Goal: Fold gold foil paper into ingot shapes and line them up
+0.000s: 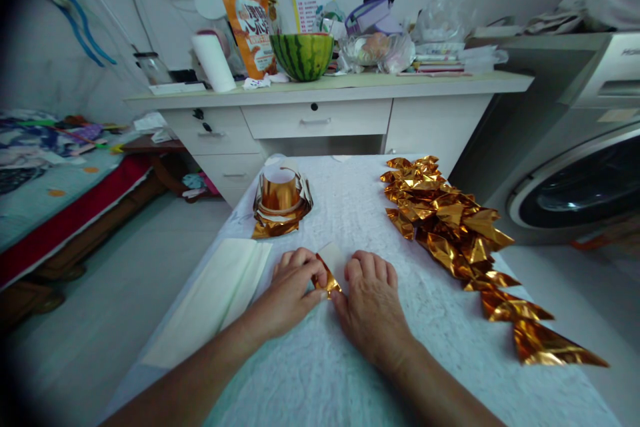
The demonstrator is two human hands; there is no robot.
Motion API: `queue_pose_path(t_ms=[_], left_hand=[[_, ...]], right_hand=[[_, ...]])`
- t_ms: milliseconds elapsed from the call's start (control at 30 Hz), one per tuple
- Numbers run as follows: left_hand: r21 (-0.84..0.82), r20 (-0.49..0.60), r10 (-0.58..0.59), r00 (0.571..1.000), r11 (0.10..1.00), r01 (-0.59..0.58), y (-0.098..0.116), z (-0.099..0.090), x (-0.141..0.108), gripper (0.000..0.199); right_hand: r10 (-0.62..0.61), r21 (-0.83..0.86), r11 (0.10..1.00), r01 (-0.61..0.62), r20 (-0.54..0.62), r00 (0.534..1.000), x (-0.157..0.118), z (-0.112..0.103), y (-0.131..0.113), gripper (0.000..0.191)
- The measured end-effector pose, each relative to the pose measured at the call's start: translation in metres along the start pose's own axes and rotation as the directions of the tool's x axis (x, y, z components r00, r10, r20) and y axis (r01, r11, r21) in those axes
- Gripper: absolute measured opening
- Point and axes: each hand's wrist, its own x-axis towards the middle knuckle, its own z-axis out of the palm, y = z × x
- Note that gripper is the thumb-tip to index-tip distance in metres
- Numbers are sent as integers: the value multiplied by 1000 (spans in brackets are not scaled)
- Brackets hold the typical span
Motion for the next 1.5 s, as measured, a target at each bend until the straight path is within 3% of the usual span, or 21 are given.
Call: queue_pose_path(t_ms=[400, 767, 967, 1133, 1233, 1333, 1400, 1500], left_hand=[[19, 82, -20, 996, 1000, 18, -2, -7, 2, 15], [-15, 49, 15, 999, 1000, -15, -5, -4, 1, 16], [-38, 82, 20, 996, 999, -17, -5, -9, 1, 19], [-86, 85, 60, 995, 995, -52, -10, -13, 3, 26], [-140, 26, 35, 999, 990, -31, -13, -11, 5, 26], [-146, -116, -12, 993, 989, -5, -17, -7, 8, 25], [-62, -188, -23, 982, 998, 12, -19, -4, 10, 26], [88, -209, -18, 978, 995, 37, -20, -1, 11, 25]], right_hand=[[-6, 41, 999, 5, 19, 1000, -2, 4, 11, 32], [-81, 49, 996, 79, 25, 996, -8, 5, 25, 50], [-125, 115, 986, 119, 47, 991, -7, -4, 26, 49], [-25, 212, 977, 10, 71, 997, -4, -11, 23, 29], [-42, 229, 973, 25, 69, 997, -2, -11, 21, 34], [-63, 254, 966, 43, 69, 996, 0, -13, 20, 32], [-73, 290, 956, 48, 77, 994, 0, -17, 19, 24], [-108, 330, 941, 78, 76, 991, 0, -22, 18, 24]])
